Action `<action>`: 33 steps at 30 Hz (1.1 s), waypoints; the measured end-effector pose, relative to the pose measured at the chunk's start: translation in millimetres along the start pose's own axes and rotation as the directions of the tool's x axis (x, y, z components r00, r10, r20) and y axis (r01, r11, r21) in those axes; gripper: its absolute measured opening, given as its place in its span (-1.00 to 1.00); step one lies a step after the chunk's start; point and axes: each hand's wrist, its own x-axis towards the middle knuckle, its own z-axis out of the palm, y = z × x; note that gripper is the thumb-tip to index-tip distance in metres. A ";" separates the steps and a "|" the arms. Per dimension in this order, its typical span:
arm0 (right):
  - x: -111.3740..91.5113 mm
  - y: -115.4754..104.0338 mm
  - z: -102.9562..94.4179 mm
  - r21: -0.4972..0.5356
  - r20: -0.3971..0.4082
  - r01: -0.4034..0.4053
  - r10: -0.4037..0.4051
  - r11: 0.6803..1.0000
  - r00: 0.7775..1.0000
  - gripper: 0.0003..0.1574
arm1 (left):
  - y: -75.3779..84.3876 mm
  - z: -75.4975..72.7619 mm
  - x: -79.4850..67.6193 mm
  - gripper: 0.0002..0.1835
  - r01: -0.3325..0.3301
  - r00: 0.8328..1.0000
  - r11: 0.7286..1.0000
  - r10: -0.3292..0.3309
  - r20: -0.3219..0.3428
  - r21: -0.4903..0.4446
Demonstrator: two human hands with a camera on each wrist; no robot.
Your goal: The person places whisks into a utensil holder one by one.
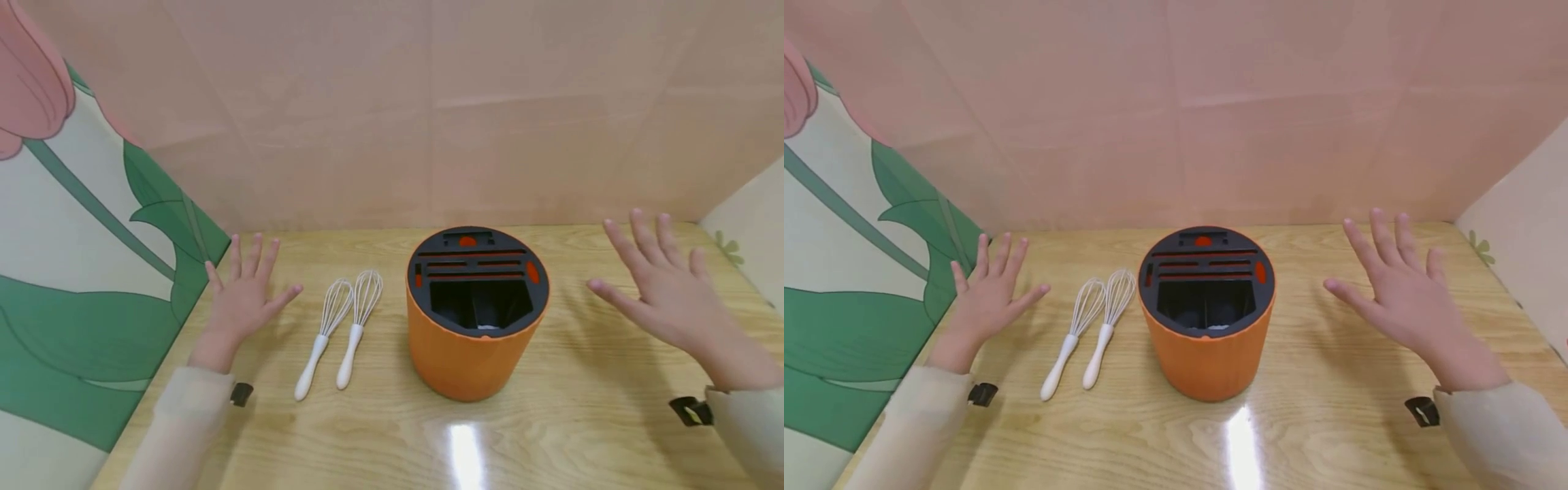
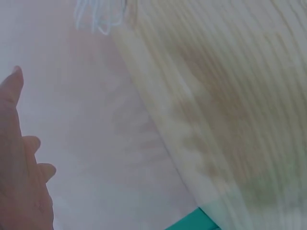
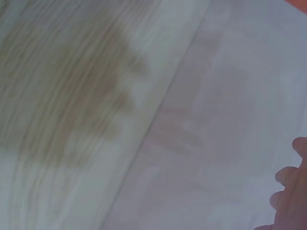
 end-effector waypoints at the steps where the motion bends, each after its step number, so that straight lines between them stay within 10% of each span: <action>1: 0.0 -2.9 -1.2 0.006 -0.004 0.006 -0.006 1.000 1.000 0.12 | 1.9 -0.9 -0.3 0.00 -0.005 1.000 1.000 0.005 -0.003 0.003; 33: -8.1 -76.0 -35.0 0.106 -0.115 0.330 -0.319 0.938 0.941 0.23 | 43.5 2.0 -10.0 0.01 -0.154 0.986 0.988 0.153 0.072 0.015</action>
